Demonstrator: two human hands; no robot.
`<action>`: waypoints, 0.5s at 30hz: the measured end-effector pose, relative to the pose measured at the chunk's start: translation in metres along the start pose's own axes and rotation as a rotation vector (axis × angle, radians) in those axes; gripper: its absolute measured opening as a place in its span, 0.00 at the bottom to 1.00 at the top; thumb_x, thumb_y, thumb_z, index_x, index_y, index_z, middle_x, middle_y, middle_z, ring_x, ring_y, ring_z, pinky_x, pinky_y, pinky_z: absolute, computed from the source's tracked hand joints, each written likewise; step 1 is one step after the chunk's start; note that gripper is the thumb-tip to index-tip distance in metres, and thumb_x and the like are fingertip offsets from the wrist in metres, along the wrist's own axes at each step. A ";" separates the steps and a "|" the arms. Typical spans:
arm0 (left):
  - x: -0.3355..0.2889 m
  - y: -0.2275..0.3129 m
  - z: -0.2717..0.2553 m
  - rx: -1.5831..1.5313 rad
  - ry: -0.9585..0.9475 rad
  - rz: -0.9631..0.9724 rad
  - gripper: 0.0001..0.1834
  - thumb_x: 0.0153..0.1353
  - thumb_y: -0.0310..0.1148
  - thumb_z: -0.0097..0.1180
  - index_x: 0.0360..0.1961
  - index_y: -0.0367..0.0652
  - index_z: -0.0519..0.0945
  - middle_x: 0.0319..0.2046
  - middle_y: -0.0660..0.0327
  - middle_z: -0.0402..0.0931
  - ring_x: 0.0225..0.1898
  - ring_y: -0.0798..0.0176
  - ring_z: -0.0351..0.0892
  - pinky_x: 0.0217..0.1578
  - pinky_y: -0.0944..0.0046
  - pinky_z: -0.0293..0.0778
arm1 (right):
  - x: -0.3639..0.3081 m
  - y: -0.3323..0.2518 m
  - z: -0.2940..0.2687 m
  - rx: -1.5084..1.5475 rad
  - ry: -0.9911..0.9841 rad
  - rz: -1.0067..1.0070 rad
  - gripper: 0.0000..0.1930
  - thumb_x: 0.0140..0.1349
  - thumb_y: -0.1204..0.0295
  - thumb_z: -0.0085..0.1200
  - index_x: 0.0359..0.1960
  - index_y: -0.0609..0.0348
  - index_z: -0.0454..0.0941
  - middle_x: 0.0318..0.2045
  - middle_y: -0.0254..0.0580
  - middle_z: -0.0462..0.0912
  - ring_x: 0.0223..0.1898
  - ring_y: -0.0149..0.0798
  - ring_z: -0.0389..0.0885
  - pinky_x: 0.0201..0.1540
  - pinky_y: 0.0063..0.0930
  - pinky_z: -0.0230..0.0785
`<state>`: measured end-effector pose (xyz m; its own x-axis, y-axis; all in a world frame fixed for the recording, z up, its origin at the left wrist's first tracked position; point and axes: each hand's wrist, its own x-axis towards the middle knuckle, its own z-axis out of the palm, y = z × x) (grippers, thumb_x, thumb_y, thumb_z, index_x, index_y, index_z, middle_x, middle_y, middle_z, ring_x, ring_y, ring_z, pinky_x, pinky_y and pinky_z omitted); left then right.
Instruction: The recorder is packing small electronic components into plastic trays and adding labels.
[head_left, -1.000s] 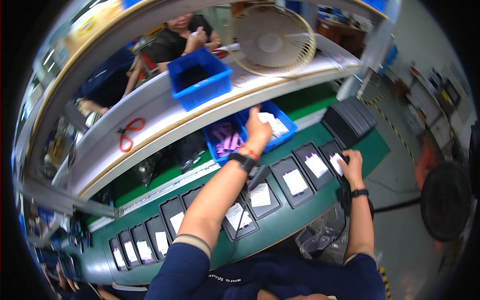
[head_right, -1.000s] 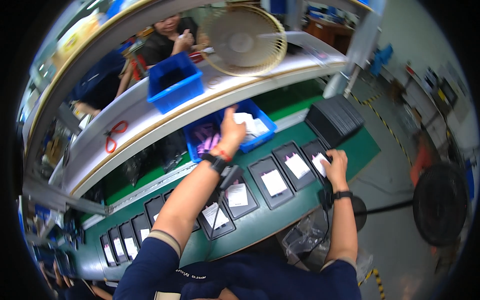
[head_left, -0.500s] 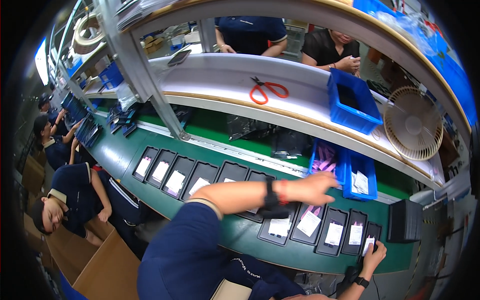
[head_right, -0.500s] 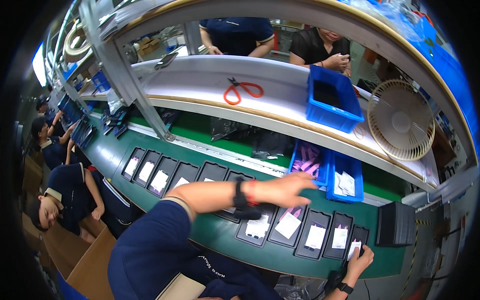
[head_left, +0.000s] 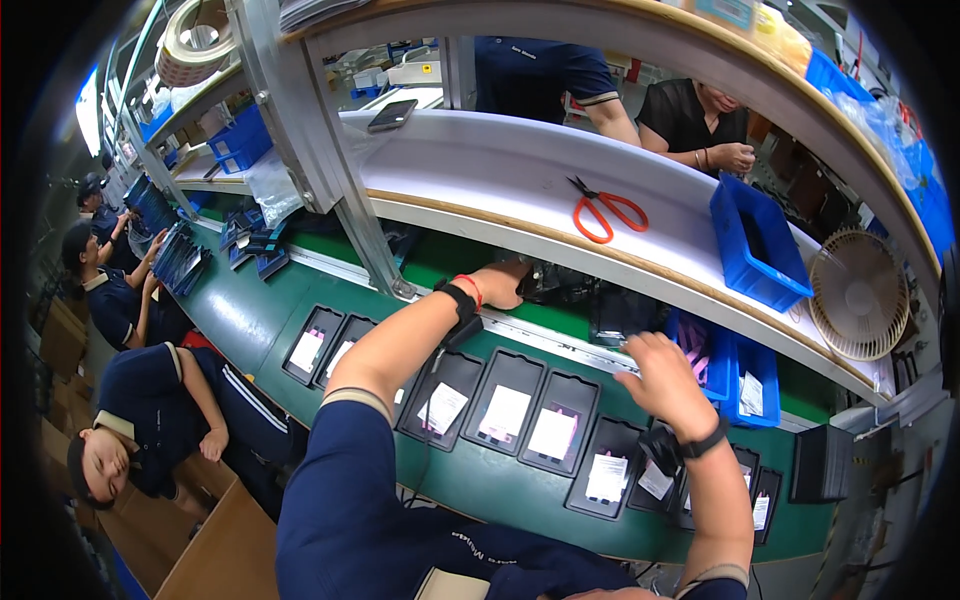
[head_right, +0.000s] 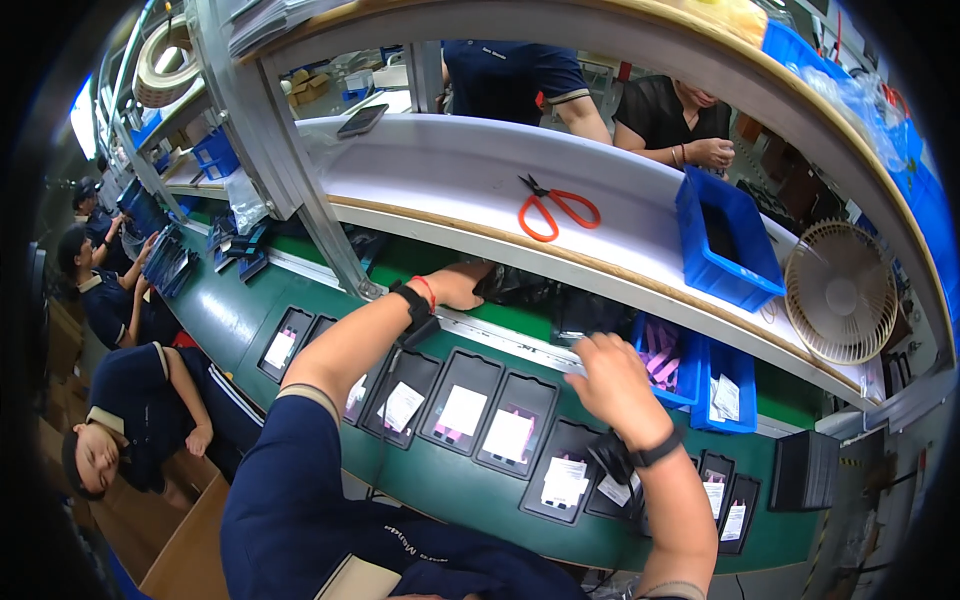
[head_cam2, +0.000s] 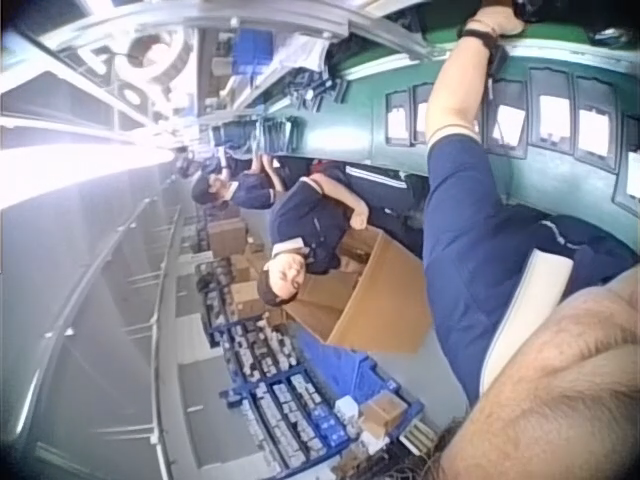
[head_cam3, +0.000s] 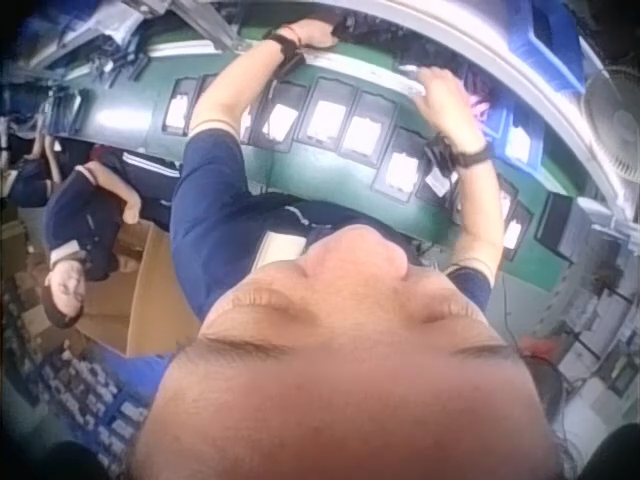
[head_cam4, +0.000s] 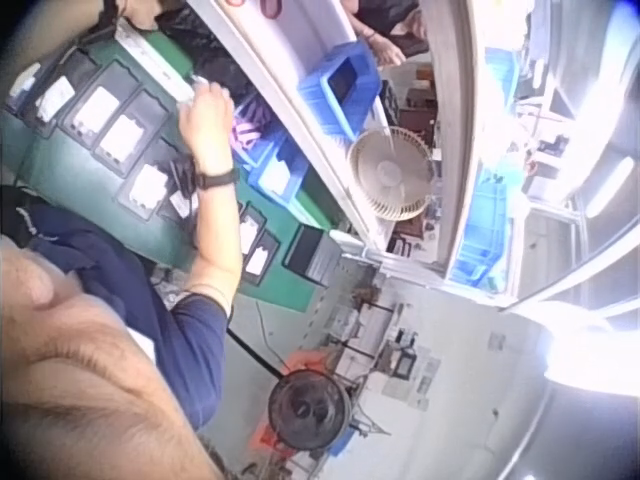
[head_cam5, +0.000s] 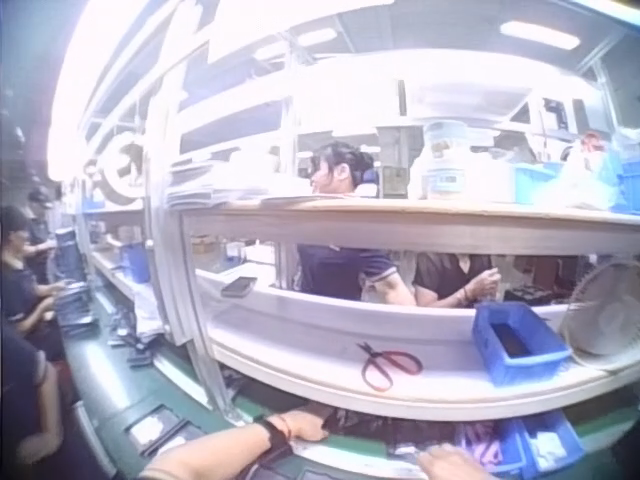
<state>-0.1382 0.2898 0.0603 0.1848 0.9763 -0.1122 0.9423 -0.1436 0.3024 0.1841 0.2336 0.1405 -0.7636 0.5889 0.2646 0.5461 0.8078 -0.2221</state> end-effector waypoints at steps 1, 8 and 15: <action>-0.007 -0.012 0.002 -0.008 0.020 0.066 0.26 0.49 0.30 0.55 0.51 0.37 0.70 0.46 0.42 0.73 0.49 0.42 0.72 0.50 0.53 0.69 | 0.026 -0.006 0.009 -0.038 -0.048 -0.021 0.14 0.45 0.70 0.62 0.33 0.62 0.75 0.32 0.48 0.77 0.39 0.51 0.75 0.43 0.41 0.67; -0.120 -0.024 -0.044 0.037 0.276 0.166 0.14 0.53 0.25 0.53 0.41 0.43 0.81 0.32 0.53 0.79 0.34 0.49 0.79 0.34 0.56 0.74 | 0.178 -0.017 0.112 -0.231 -0.202 -0.110 0.22 0.39 0.80 0.55 0.41 0.64 0.73 0.43 0.58 0.75 0.51 0.56 0.71 0.53 0.39 0.66; -0.303 -0.100 -0.045 0.213 0.689 -0.016 0.20 0.45 0.18 0.54 0.42 0.43 0.81 0.42 0.53 0.79 0.46 0.50 0.78 0.46 0.57 0.74 | 0.203 -0.002 0.149 -0.232 -0.189 -0.222 0.35 0.39 0.76 0.54 0.57 0.50 0.68 0.54 0.55 0.70 0.60 0.55 0.63 0.62 0.45 0.56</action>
<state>-0.3012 0.0152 0.1072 0.0191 0.8487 0.5286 0.9904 -0.0884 0.1063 -0.0237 0.3479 0.0550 -0.9104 0.4014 0.0999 0.4072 0.9122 0.0460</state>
